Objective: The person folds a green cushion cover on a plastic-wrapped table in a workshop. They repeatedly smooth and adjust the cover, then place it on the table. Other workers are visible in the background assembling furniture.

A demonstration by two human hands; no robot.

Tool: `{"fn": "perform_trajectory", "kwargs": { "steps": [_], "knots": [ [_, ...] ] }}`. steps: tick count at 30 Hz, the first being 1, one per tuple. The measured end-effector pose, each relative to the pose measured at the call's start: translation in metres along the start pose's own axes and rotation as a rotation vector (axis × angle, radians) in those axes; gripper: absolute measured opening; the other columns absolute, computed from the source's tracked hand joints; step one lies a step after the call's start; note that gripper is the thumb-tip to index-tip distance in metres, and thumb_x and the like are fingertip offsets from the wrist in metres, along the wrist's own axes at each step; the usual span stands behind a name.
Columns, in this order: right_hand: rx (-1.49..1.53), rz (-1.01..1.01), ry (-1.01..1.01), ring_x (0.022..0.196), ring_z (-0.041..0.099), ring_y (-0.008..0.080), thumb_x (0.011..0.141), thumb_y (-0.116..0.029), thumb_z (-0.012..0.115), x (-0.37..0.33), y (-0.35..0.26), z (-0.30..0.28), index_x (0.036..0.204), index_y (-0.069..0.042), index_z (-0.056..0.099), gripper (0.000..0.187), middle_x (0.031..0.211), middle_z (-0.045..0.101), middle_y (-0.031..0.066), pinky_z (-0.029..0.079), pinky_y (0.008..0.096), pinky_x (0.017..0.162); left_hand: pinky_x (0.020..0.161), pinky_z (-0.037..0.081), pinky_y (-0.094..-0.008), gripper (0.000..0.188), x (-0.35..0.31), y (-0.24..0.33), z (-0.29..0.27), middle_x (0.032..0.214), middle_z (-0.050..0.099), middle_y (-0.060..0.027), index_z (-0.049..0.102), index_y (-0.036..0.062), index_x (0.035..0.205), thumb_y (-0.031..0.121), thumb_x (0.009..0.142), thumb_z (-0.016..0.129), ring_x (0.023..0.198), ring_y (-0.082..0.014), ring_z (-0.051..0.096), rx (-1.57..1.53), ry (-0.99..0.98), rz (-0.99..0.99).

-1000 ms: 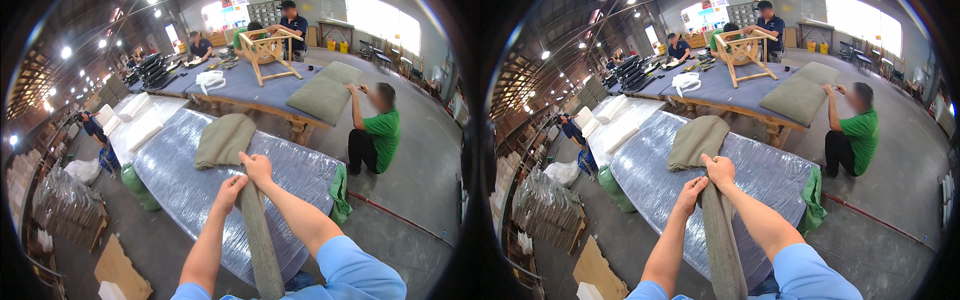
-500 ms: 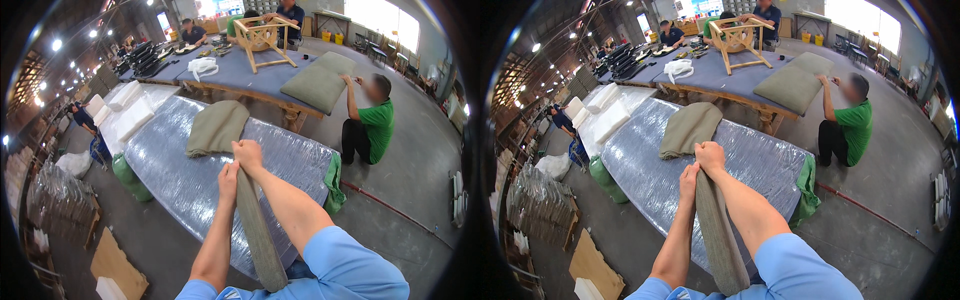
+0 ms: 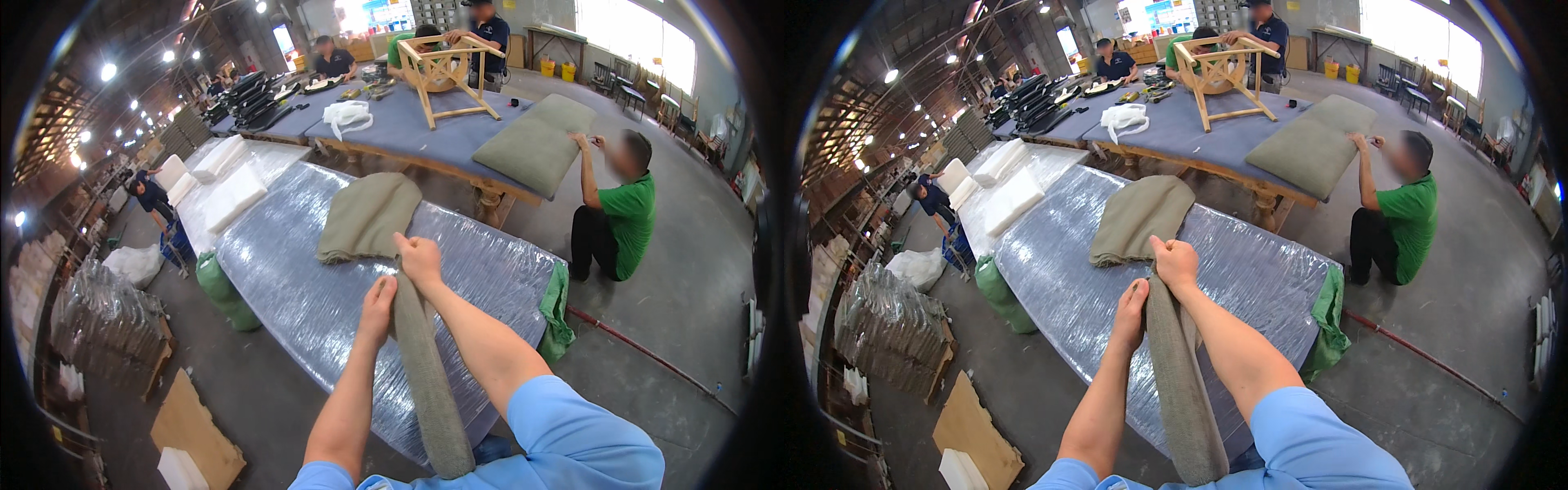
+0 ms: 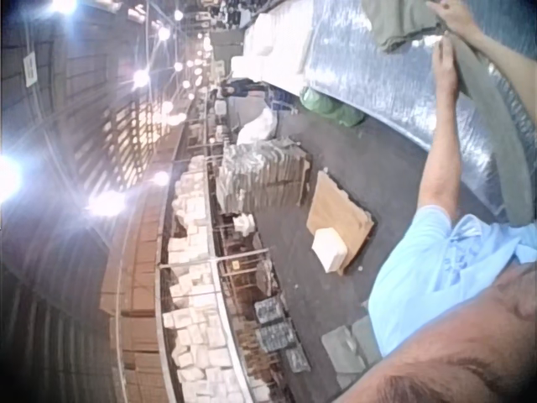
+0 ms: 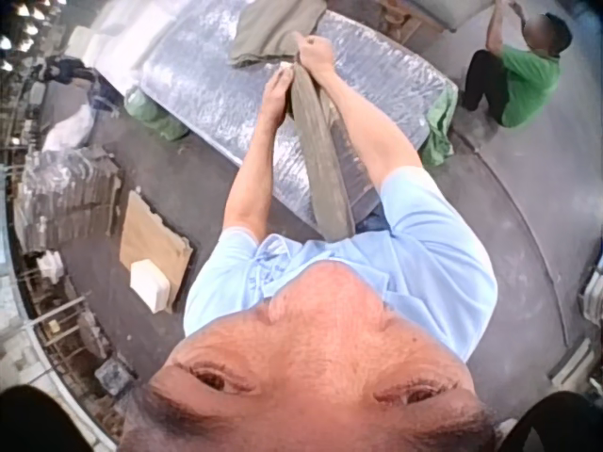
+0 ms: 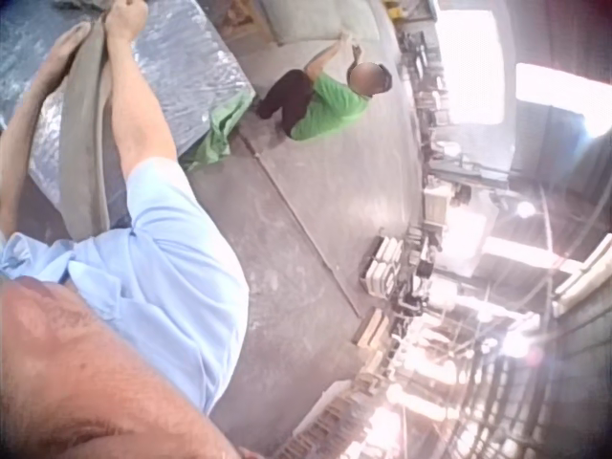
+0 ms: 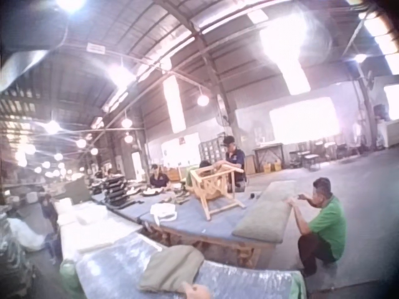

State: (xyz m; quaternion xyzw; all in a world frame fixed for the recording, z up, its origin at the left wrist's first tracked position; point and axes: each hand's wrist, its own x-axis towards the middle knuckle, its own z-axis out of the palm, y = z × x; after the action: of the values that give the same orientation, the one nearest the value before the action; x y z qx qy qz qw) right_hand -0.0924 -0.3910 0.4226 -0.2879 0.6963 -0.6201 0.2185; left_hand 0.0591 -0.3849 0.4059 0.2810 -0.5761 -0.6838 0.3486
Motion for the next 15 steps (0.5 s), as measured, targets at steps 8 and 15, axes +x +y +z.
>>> {"fn": "perform_trajectory", "kwargs": {
  "steps": [8, 15],
  "knots": [
    [0.612, 0.12, -0.276, 0.079, 0.052, 0.0072, 0.106, -0.041, 0.063, -0.022, 0.021, -0.029, 0.089, -0.007, 0.065, 0.038, 0.087, 0.062, -0.0054, 0.045, 0.0259, 0.075, 0.083, 0.05, -0.0252, 0.027, 0.021, 0.01, -0.029, 0.1, 0.073, 0.0015, 0.074, -0.0024, 0.112, 0.022, 0.107, 0.064, 0.091, -0.0071, 0.062, 0.327, 0.028, 0.164],
    [0.636, 0.103, -0.362, 0.083, 0.055, 0.0043, 0.109, -0.034, 0.059, -0.043, 0.024, -0.038, 0.102, -0.007, 0.068, 0.03, 0.091, 0.063, -0.005, 0.046, 0.0244, 0.075, 0.066, 0.042, -0.0258, 0.03, 0.05, 0.008, -0.002, 0.079, 0.059, 0.0055, 0.068, -0.0026, 0.091, 0.023, 0.107, 0.063, 0.075, -0.0039, 0.049, 0.369, 0.156, 0.272]
  ]
}}
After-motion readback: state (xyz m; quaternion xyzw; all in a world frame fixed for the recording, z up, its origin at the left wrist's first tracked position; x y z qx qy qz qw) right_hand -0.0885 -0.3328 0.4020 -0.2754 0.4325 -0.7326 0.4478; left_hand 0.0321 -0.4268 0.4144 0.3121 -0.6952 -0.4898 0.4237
